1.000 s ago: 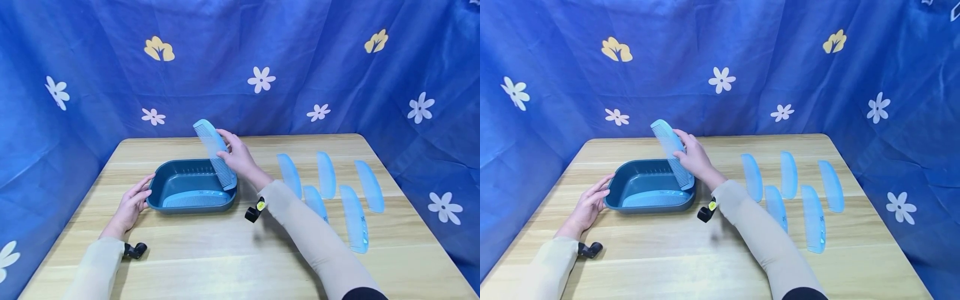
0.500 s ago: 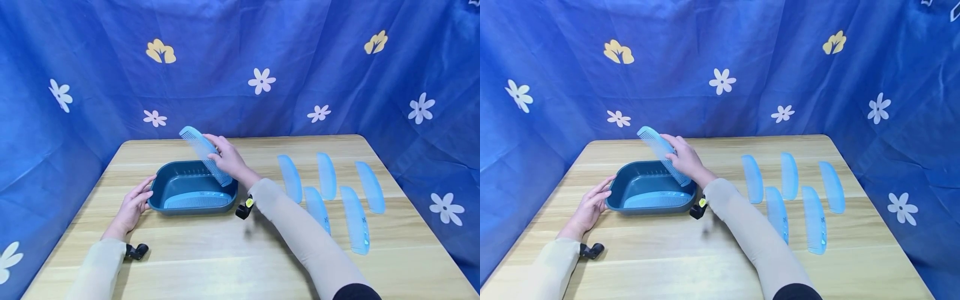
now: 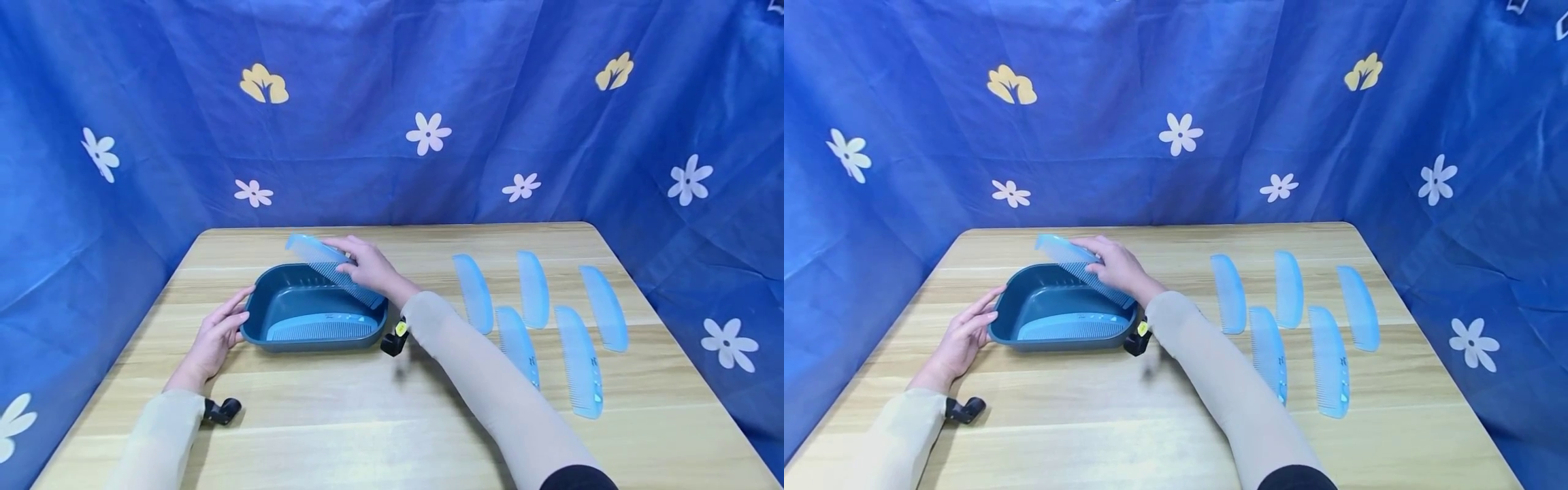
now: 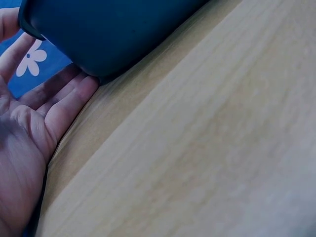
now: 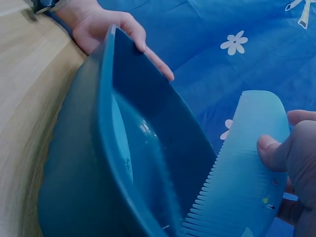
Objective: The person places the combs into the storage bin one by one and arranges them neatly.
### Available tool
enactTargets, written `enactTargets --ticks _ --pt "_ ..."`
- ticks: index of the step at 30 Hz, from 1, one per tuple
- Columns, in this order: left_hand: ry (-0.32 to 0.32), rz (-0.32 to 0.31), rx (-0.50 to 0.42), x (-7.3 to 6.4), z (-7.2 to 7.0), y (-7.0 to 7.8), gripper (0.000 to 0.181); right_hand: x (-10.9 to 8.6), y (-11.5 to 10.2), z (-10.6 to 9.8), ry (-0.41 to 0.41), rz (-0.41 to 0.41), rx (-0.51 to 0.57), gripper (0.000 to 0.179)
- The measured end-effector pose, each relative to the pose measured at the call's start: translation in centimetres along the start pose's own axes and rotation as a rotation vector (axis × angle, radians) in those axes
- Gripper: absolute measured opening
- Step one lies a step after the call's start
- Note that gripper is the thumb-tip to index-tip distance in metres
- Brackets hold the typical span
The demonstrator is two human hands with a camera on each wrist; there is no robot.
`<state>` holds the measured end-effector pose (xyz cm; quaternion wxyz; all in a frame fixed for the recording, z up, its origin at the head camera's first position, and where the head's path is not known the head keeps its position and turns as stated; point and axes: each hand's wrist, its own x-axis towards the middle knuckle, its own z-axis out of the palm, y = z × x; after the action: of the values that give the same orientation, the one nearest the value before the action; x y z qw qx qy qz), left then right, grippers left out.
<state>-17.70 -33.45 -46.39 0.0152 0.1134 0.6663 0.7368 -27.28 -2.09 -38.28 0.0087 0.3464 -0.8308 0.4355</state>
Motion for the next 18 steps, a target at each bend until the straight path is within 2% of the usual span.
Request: enactTargets --ticks 5,8,14,18 --pt "-0.017 0.006 -0.013 0.3 0.1 -0.2 0.047 0.0 -0.1 0.1 -0.093 0.040 -0.021 0.057" --pt "-0.024 0.002 -0.017 0.3 0.1 -0.2 0.048 0.0 -0.2 0.3 -0.130 0.035 -0.056 0.055" --pt "0.004 -0.012 -0.004 0.2 -0.1 0.0 0.047 0.2 -0.3 0.9 -0.202 0.003 -0.117 0.053" --pt "0.010 -0.013 0.003 0.1 -0.2 0.3 0.047 0.4 0.0 1.5 -0.235 0.011 -0.124 0.053"
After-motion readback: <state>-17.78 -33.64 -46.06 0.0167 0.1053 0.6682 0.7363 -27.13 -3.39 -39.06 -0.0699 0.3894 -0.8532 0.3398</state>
